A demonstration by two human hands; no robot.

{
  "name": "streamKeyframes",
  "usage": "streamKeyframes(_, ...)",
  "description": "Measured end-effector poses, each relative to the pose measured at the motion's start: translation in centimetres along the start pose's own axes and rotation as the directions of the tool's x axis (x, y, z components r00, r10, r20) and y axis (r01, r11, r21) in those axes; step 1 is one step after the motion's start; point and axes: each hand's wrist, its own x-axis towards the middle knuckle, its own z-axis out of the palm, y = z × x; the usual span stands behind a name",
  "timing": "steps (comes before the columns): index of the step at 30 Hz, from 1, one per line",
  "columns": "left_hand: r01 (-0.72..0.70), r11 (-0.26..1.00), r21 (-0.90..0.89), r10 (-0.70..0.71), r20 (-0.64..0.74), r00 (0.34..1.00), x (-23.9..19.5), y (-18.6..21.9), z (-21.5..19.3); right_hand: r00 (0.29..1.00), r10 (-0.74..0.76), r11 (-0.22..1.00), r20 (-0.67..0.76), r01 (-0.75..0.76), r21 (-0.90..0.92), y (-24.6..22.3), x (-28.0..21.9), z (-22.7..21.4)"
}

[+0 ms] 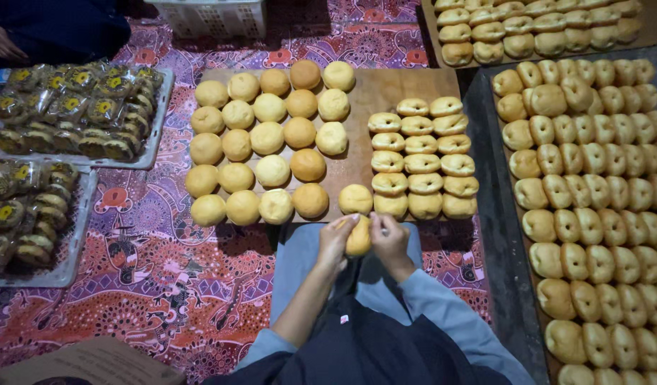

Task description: The person sits on the floor and uses a small knife to cut round buns in half, placing the cut buns on a wooden board. The person handles the buns one at a time, slicing them and arranging them in rows.

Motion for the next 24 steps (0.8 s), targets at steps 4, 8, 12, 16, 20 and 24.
streamKeyframes(4, 0.066, 0.994, 0.082, -0.075, 0.119, 0.990, 0.6, -0.5, -2.3, 0.891, 0.298, 0.891, 0.341, -0.388, 0.235, 0.9, -2.0, 0.6)
streamKeyframes(8, 0.001, 0.997, -0.075, -0.008, -0.094, 0.996, 0.1, -3.6, -1.3, 0.996, 0.006, 1.000, 0.084, -0.007, 0.010, 1.4, -2.0, 0.0)
streamKeyframes(12, -0.052, 0.991, 0.122, 0.036, 0.123, 0.992, 0.0, -2.4, -1.1, 0.993, -0.120, 0.977, 0.018, 0.122, -0.176, 1.1, -0.7, -0.1)
streamKeyframes(16, -0.475, 0.447, 0.759, 0.171, 0.448, 0.877, -0.1, 1.2, -0.9, 0.993, 0.074, 0.960, 0.091, -0.047, -0.275, 0.0, 0.4, -0.5)
streamKeyframes(20, -0.624, 0.070, 0.778, 0.013, 0.625, 0.780, 1.6, 3.7, 0.0, 0.986, -0.012, 0.975, 0.165, 0.048, -0.218, -1.6, 2.2, -3.2)
streamKeyframes(24, -0.660, 0.082, 0.746, -0.075, 0.665, 0.743, 8.0, 6.6, -1.0, 0.984, 0.167, 0.978, 0.068, -0.156, -0.141, -2.1, 3.0, -7.9)
